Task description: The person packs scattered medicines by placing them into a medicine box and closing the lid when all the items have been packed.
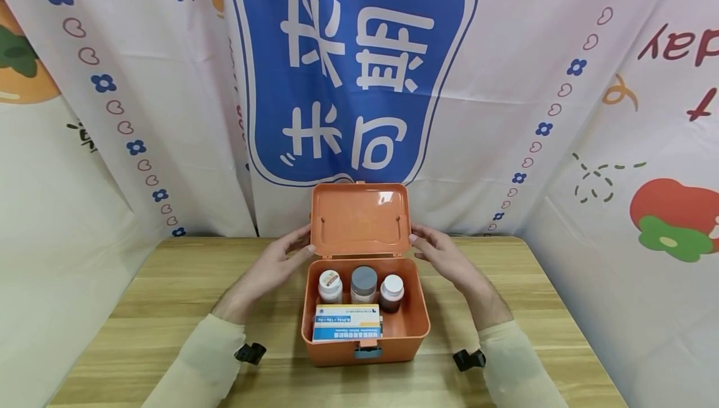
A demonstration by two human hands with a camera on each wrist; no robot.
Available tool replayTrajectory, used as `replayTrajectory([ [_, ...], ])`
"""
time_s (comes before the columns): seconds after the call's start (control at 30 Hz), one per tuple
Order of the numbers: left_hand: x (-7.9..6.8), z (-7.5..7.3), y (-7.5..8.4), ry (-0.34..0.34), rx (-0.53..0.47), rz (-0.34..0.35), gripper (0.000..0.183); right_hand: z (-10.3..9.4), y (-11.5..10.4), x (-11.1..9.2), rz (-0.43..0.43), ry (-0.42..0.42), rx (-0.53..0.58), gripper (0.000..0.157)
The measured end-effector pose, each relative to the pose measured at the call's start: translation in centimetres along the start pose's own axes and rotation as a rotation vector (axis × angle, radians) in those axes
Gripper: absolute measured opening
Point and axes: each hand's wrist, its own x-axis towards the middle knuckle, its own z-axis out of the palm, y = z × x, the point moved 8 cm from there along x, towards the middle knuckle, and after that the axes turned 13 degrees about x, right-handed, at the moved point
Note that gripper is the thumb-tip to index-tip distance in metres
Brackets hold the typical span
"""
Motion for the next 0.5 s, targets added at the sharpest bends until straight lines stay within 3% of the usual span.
replayTrajectory([
  [0.23,-0.2,-0.5,0.3,0.024,-0.023,-0.029,0.061,-0.3,-0.5,-0.2,-0.024,0.015,0.006,0.059],
  [0.5,-0.4,-1.3,0.7,0.084,-0.051,-0.003,0.054,-0.8,-1.4,-0.3,-0.048,0.058,0.078,0.053],
])
